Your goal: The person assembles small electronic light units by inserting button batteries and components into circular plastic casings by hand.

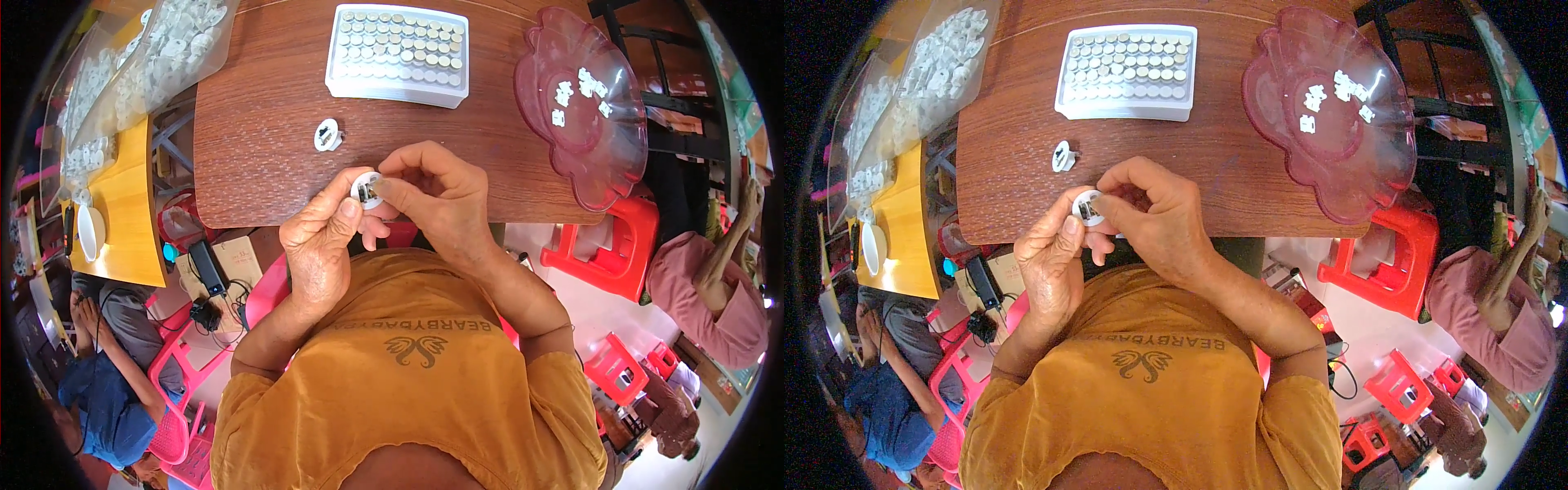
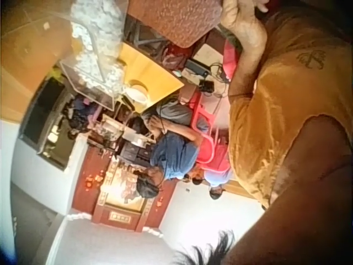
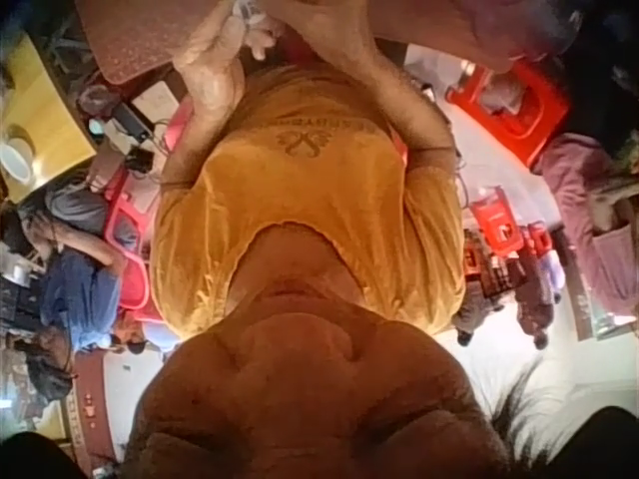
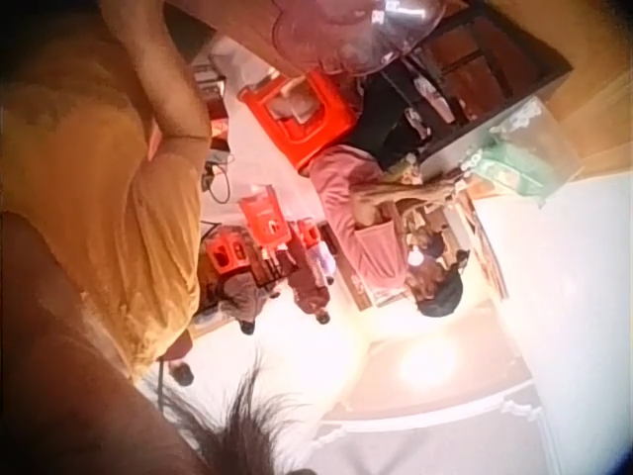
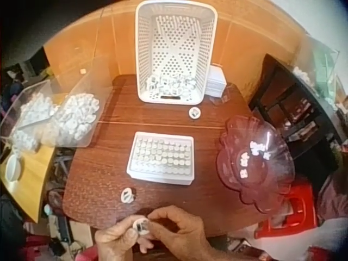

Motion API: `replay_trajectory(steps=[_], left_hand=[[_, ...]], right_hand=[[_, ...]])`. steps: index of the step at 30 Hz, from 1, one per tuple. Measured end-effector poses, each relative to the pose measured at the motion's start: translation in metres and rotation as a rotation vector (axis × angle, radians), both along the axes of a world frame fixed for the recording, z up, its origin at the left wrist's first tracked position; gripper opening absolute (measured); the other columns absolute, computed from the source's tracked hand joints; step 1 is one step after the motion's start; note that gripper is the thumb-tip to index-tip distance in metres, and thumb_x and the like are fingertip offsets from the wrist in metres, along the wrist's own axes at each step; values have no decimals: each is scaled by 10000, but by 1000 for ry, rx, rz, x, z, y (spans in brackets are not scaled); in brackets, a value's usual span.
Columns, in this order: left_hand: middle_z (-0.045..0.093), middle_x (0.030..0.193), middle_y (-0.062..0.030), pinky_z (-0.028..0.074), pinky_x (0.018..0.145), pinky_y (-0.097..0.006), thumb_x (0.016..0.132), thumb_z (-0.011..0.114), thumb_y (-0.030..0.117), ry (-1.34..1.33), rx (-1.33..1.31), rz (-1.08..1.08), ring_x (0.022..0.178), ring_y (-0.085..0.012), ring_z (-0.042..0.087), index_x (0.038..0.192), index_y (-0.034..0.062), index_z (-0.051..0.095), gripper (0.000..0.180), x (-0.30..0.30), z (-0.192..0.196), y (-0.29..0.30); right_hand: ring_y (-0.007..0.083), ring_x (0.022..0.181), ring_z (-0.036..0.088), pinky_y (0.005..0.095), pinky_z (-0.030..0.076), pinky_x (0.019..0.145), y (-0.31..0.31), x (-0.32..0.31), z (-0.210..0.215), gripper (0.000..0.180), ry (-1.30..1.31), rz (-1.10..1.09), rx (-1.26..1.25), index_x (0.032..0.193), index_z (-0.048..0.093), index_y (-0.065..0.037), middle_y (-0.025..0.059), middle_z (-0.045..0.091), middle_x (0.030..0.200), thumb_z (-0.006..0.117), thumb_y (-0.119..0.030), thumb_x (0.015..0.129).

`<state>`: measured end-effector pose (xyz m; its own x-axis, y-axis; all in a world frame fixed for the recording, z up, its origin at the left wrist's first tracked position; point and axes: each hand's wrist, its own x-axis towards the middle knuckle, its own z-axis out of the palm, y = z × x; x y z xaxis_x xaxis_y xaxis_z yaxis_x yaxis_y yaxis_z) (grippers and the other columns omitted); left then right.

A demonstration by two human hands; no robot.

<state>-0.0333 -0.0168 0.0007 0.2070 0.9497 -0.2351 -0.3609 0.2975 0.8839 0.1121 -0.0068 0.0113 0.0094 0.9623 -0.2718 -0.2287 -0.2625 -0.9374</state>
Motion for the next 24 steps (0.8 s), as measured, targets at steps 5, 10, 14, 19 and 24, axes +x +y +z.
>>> replay_trajectory(steps=[5, 10, 14, 19, 24], left_hand=[[640, 884, -120, 449, 536, -223, 930, 513, 95, -21, -27, 51, 660, -128, 588, 1188, -53, 545, 300, 2, 2, 2], [641, 873, -122, 443, 523, -221, 931, 511, 100, -39, -63, 72, 637, -125, 580, 1186, -57, 543, 301, 3, 1, 1], [643, 863, -132, 441, 518, -223, 935, 508, 114, -66, -109, 61, 631, -128, 579, 1187, -59, 539, 307, 1, 1, 3], [645, 844, -135, 443, 522, -222, 935, 512, 133, -93, -155, 23, 630, -129, 579, 1185, -65, 533, 320, -1, 1, 7], [644, 840, -129, 443, 532, -215, 932, 519, 136, -18, -71, 42, 628, -124, 575, 1180, -66, 539, 321, -1, 1, 3]], right_hand=[[113, 679, 579, 230, 470, 570, -1, -1, -11, 109, -636, 19, 516, 914, 579, 5, 75, 576, 826, 634, -9, 821], [131, 686, 570, 249, 464, 591, 1, -3, -19, 114, -600, 15, 500, 917, 572, 3, 87, 552, 810, 629, -8, 819], [231, 655, 553, 321, 442, 565, 1, -6, -21, 108, -430, -11, 348, 867, 557, -9, 119, 541, 770, 625, -9, 783], [123, 692, 560, 258, 452, 588, -2, -6, -18, 110, -201, -9, 174, 891, 565, 2, 68, 568, 788, 630, -34, 810], [56, 652, 531, 210, 443, 559, 4, -4, -11, 114, 11, 34, 22, 876, 565, 9, 12, 566, 744, 642, -48, 815]])
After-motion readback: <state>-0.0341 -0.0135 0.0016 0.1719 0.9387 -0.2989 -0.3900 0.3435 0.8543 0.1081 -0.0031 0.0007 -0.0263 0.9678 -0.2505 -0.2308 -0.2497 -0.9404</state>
